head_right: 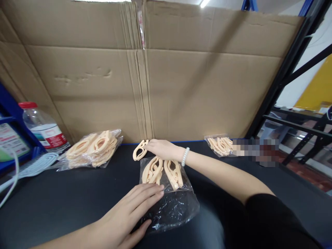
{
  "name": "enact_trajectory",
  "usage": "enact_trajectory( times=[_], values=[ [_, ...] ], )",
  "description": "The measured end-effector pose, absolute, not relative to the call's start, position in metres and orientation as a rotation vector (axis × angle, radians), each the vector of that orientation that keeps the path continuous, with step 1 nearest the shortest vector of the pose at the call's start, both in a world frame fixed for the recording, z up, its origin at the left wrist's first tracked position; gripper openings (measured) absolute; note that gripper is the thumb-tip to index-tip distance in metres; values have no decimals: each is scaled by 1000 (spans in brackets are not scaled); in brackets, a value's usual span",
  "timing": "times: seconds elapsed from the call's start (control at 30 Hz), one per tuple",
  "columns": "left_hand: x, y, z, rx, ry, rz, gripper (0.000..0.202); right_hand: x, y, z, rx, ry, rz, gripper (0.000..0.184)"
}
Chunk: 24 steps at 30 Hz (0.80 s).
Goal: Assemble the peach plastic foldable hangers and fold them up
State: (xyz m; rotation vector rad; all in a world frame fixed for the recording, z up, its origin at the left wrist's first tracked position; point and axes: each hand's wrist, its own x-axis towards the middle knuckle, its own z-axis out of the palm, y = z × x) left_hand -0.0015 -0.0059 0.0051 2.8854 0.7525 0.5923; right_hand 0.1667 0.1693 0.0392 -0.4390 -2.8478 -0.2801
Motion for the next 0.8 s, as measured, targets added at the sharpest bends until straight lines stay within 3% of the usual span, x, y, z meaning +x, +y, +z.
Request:
enact_trajectory(
  times=[0.17, 0.43, 0.7, 0.8],
  values=[
    [-1, -7, 7, 2880, 739, 626, 71, 117, 216, 23, -370, -2953, -356, 43],
    [-2, -6, 7, 2869, 731, 630, 71, 124, 215, 40, -427, -2982, -334, 18],
    [-2, -6, 5, 2842, 745, 663, 70, 223, 124, 82, -498, -2690, -99, 29],
    [-2, -6, 4, 2842, 760, 677, 70, 262, 69, 95, -635, -2573, -71, 41]
  ],
)
